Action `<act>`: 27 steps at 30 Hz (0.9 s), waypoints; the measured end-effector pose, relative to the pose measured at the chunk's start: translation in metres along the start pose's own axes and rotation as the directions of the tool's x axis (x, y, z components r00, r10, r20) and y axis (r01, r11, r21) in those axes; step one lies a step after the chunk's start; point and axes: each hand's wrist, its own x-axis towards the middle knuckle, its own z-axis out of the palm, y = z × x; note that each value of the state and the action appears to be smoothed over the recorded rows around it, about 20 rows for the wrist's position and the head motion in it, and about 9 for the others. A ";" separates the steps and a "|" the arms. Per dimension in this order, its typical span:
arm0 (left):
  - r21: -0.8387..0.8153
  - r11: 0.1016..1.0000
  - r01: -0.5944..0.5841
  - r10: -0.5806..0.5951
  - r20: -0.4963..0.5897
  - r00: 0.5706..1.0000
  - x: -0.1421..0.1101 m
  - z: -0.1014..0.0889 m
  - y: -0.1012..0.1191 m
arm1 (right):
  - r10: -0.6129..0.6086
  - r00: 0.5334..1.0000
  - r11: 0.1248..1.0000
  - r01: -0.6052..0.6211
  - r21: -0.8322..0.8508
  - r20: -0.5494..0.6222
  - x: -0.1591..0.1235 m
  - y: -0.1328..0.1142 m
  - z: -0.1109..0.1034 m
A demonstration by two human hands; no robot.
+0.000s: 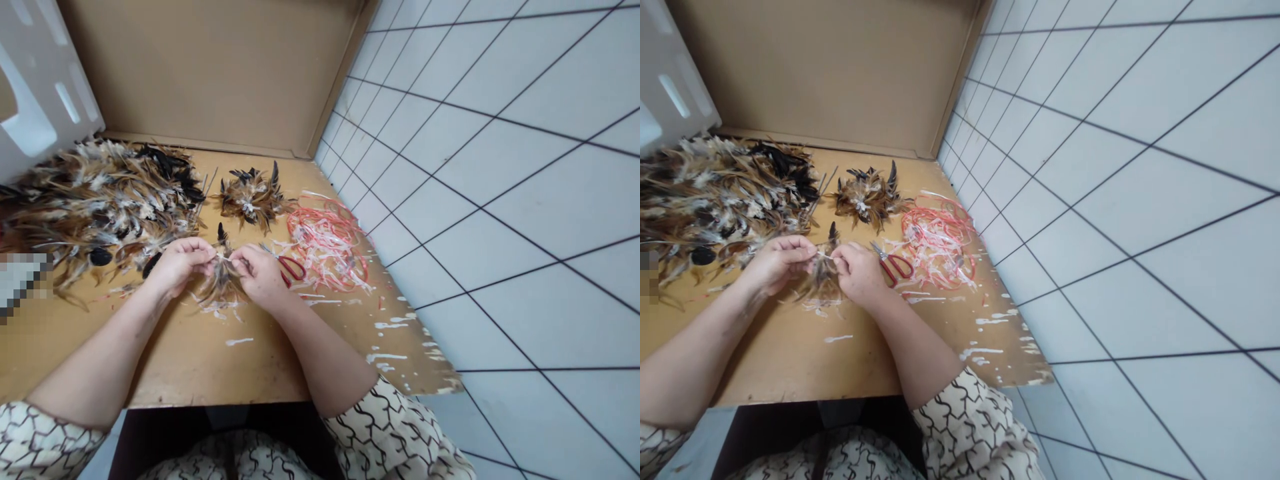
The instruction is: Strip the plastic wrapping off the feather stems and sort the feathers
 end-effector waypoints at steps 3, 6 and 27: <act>0.028 0.997 0.067 -0.070 0.112 0.991 0.001 -0.001 -0.001 | -0.066 0.996 0.997 0.065 -0.029 -0.058 0.000 0.002 0.000; 0.006 0.994 0.110 -0.109 0.195 0.975 0.000 0.000 -0.003 | -0.175 0.984 0.983 0.174 -0.063 -0.019 0.000 0.003 0.000; -0.103 0.992 0.075 -0.075 -0.003 0.997 0.003 -0.004 0.002 | 0.475 0.880 0.733 -0.375 0.568 -0.032 0.012 0.012 -0.004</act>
